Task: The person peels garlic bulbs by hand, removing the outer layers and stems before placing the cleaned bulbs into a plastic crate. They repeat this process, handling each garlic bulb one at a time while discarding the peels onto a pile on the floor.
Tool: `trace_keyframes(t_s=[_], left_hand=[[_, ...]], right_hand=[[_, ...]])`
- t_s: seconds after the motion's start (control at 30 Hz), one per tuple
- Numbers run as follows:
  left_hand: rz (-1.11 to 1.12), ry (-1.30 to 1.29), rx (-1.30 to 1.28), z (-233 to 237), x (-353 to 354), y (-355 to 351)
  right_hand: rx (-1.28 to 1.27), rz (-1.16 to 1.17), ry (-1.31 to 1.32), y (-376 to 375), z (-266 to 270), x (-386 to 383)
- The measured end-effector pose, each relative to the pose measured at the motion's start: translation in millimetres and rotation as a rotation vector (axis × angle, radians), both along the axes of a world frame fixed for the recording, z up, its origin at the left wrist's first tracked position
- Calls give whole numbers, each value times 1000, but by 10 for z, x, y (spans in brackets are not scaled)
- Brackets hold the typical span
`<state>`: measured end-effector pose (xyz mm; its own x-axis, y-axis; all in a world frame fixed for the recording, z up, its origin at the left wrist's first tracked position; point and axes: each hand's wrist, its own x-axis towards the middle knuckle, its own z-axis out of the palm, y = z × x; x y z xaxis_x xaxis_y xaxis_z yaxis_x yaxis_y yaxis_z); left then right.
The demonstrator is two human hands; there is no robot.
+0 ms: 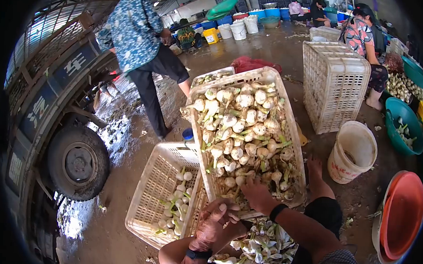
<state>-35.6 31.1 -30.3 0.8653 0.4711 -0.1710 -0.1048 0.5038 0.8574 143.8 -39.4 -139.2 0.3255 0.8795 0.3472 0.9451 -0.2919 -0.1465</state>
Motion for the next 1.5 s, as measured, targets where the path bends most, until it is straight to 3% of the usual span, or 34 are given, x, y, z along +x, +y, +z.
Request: trace_keyframes(t_s=[0.1, 0.17, 0.23, 0.3, 0.33, 0.37, 0.43, 0.47, 0.57, 0.63, 0.7, 0.73, 0.9, 1.0, 1.13, 1.2, 1.23, 1.3, 1.4, 1.5], left_hand=[[-30, 5, 18, -23, 4, 34], [-54, 23, 257, -107, 1, 72], [-35, 39, 262, -94, 14, 42], [-29, 95, 452, -54, 23, 8], [-69, 118, 525, -82, 18, 27], [-66, 129, 523, -88, 16, 24], [-30, 132, 799, -64, 69, -36], [-7, 143, 993, -20, 88, -54], [-55, 181, 822, -123, 100, -113], [-59, 111, 845, -162, 97, -80], [-34, 27, 443, -85, 57, -61], [-21, -34, 193, -67, 34, -54], [45, -96, 229, -115, 41, 69], [61, -70, 366, -120, 39, 53], [23, 66, 455, -44, 50, -16], [2, 52, 534, 47, 64, -55], [-14, 48, 815, -18, 57, 18], [-2, 52, 975, -88, 49, 20], [-35, 72, 934, -171, 42, 32], [32, -39, 1123, -247, 77, 42]], right_hand=[[1, 19, -14, -33, 15, 71], [-27, 51, 88, -104, 100, 47], [86, 47, 148, -176, 216, 27], [-5, 31, 480, -221, 365, 73], [89, 91, 636, -253, 441, 93], [86, 96, 647, -273, 524, 64], [198, 111, 1266, -354, 696, -16], [194, 135, 1283, -388, 708, -37], [117, 127, 1355, -470, 923, -175], [215, 163, 1464, -531, 1010, -201], [68, 142, 1552, -553, 943, -88], [181, 128, 1622, -560, 949, -107], [197, 234, 1542, -620, 1022, -63], [140, 293, 1182, -625, 948, -43], [192, 363, 950, -602, 821, -2], [229, 455, 659, -604, 735, 32], [273, 439, 733, -618, 816, -15], [218, 432, 696, -627, 793, -21], [190, 372, 680, -633, 717, -54], [246, 306, 691, -600, 669, -107]])
